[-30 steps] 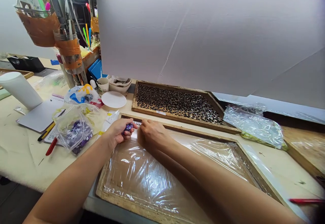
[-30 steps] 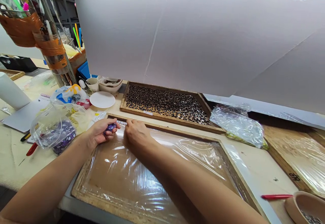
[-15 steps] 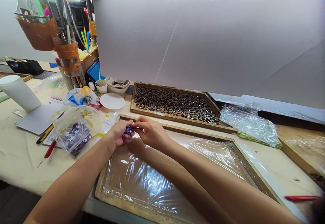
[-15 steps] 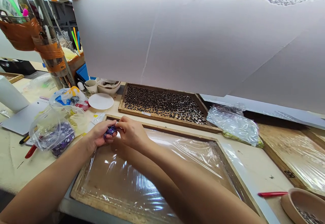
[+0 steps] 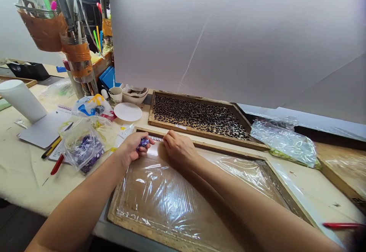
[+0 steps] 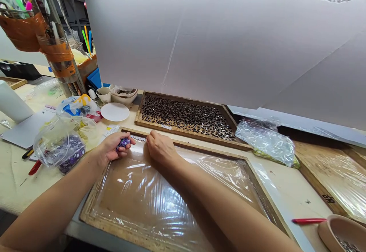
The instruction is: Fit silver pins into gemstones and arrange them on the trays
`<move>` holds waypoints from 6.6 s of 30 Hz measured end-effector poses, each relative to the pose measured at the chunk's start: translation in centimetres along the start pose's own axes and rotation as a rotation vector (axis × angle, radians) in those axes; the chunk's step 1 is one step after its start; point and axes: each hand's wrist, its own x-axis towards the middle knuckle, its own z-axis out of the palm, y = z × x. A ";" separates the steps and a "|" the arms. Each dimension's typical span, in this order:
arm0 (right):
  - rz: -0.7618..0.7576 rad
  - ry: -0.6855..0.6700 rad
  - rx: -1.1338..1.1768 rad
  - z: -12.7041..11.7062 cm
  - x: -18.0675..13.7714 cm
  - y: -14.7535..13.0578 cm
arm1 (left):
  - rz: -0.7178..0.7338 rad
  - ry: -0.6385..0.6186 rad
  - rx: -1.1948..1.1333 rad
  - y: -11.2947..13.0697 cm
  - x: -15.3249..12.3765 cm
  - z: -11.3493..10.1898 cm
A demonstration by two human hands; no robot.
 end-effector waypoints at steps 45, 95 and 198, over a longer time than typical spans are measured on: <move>-0.051 0.139 0.250 -5.0 0.0 -2.7 | 0.076 -0.028 0.027 -0.6 -0.4 1.1; 0.037 -0.189 -0.009 -2.8 -0.2 -1.9 | 0.083 0.039 0.056 -0.2 -0.6 0.9; 0.122 0.126 0.708 -5.2 1.9 -5.1 | 0.059 -0.022 -0.050 -0.7 -0.2 1.3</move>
